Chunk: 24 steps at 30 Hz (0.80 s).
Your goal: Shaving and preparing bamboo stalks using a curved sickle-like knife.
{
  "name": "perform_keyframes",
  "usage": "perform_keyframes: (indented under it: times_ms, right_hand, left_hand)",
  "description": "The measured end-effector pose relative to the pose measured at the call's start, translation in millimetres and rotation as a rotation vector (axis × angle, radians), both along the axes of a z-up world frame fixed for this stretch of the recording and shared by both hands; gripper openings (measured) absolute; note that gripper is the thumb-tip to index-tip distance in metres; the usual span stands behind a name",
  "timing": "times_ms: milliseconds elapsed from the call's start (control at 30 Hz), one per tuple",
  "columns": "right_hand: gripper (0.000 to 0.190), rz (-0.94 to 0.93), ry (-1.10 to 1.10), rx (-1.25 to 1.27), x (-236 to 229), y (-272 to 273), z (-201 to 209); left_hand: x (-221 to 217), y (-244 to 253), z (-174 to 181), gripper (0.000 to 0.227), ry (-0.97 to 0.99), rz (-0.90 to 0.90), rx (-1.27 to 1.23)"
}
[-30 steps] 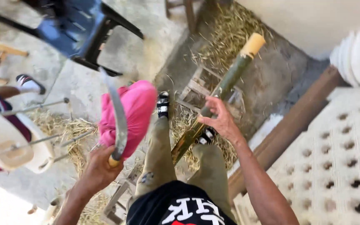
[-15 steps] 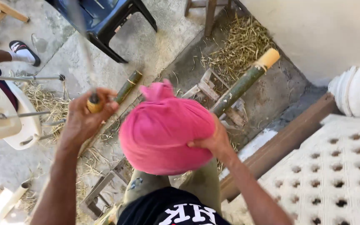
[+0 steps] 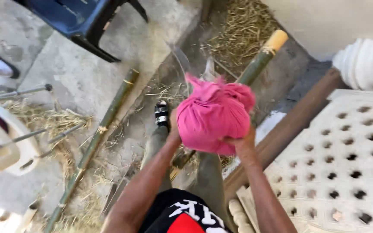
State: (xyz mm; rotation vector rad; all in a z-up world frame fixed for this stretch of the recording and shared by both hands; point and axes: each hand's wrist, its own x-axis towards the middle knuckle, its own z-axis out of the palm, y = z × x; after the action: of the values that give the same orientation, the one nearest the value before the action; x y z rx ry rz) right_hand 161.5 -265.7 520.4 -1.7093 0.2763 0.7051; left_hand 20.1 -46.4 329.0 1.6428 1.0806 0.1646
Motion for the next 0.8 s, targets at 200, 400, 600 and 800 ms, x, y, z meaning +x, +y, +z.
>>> perform_keyframes:
  times_ms: [200, 400, 600, 800]
  right_hand:
    - [0.101, 0.249, -0.277, -0.153, 20, -38, -8]
    - [0.103, 0.431, -0.821, -0.347, 20, -22, -61]
    - [0.077, 0.464, -0.590, -0.234, 46, 1, -5]
    - [0.091, 0.334, -0.212, 0.422, 66, -19, 43]
  left_hand:
    - [-24, 94, -50, 0.024, 0.122, -0.145, 0.304]
    - [-61, 113, 7, 0.031, 0.115, -0.188, -0.043]
    - [-73, 81, 82, 0.034, 0.015, -0.062, -0.125]
    - [-42, 41, 113, 0.081, -0.135, -0.127, -0.154]
